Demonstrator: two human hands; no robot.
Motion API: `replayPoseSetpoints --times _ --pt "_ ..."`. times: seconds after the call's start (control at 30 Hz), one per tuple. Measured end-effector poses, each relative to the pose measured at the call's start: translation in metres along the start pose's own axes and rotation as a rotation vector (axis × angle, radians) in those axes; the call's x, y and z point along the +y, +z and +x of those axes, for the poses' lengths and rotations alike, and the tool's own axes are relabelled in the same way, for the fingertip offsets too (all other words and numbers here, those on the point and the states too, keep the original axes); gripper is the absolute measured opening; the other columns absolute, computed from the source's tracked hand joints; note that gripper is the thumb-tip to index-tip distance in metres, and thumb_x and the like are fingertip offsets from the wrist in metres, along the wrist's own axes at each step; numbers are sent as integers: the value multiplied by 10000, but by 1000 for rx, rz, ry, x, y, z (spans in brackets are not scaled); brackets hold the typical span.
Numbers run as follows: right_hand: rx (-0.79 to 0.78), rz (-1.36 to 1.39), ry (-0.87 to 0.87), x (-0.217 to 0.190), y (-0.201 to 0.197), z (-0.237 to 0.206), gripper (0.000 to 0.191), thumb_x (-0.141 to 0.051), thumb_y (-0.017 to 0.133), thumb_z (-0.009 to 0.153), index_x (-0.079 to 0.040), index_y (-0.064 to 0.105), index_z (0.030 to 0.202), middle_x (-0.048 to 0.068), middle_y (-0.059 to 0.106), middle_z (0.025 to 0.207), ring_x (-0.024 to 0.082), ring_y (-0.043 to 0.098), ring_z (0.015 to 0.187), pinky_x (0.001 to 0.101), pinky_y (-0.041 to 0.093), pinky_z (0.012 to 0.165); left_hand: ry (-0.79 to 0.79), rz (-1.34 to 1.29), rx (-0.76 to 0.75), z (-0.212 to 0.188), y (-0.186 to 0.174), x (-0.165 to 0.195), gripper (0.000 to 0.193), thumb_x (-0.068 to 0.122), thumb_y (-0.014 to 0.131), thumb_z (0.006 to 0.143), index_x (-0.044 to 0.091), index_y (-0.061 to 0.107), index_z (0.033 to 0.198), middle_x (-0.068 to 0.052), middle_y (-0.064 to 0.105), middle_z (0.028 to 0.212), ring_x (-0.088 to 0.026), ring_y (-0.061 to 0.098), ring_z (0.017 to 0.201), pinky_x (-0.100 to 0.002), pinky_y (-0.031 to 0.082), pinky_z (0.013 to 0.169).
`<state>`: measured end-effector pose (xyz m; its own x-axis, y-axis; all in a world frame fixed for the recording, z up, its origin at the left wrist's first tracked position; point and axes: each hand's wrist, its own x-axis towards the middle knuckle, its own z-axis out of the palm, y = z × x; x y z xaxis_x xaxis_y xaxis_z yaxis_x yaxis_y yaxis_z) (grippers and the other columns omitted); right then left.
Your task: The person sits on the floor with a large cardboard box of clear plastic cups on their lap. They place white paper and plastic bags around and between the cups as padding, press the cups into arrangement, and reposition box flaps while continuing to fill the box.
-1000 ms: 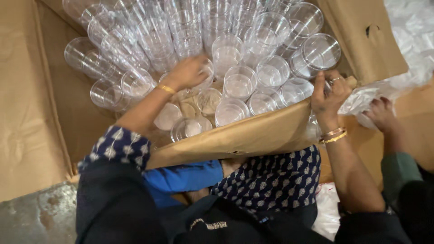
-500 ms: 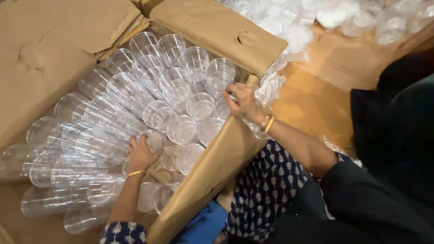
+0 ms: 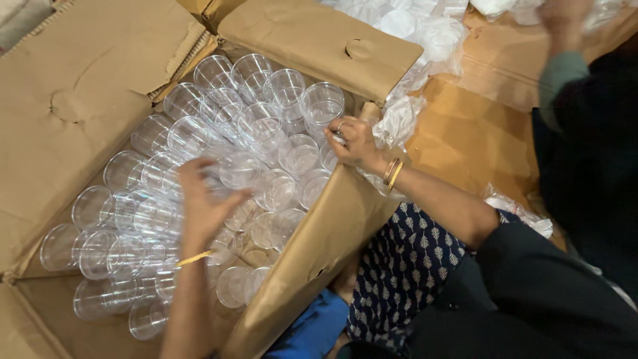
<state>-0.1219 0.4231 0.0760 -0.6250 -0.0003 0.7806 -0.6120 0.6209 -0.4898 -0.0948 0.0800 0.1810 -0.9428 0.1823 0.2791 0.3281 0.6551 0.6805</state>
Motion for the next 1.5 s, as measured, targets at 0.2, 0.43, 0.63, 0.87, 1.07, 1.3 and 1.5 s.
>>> replayPoseSetpoints --times 0.2,0.43,0.63,0.87,1.07,1.3,1.5 --pt "1 -47 -28 -1 -8 -1 78 -72 728 908 -22 677 879 157 695 824 343 674 758 437 533 695 387 228 -166 15 122 21 846 316 910 613 64 534 1327 -305 360 1465 -506 360 1339 -562 360 1098" --pt "-48 -22 -41 0 -17 4 84 -64 707 972 -8 663 926 168 695 875 339 676 805 436 526 746 413 454 -129 37 158 -7 753 233 801 774 151 484 1451 -236 334 1545 -478 349 1372 -577 386 1052" --pt "-100 -59 -41 7 -19 7 113 -52 704 1009 -2 658 920 166 684 861 329 668 792 440 513 741 457 369 60 24 105 -30 636 276 775 881 115 497 1431 -200 473 1437 -424 476 1288 -547 435 1040" --pt "-121 -46 -50 4 -19 11 124 -33 695 1039 13 654 932 172 677 868 345 661 799 438 499 736 -201 489 -281 -47 54 -175 811 557 719 851 53 475 1438 -286 485 1400 -490 445 1299 -548 386 1095" --pt "-134 -20 -58 5 -19 13 159 -37 683 1061 16 647 916 159 688 859 323 664 779 425 497 733 -425 877 -591 -115 78 -238 1028 556 783 750 245 266 1583 -224 185 1630 -525 202 1455 -701 306 1085" --pt "-153 -98 -109 14 -14 12 215 -48 685 1102 34 650 906 172 677 831 312 638 752 432 476 760 -509 774 -490 -88 53 -245 1149 647 855 638 217 303 1551 -328 181 1616 -569 295 1414 -647 354 1077" --pt "-156 2 55 16 -10 14 184 -81 674 1073 28 648 927 132 649 745 247 596 636 388 434 613 -500 794 -376 -100 59 -238 1110 761 806 650 148 403 1484 -258 385 1475 -481 404 1355 -648 383 1062"
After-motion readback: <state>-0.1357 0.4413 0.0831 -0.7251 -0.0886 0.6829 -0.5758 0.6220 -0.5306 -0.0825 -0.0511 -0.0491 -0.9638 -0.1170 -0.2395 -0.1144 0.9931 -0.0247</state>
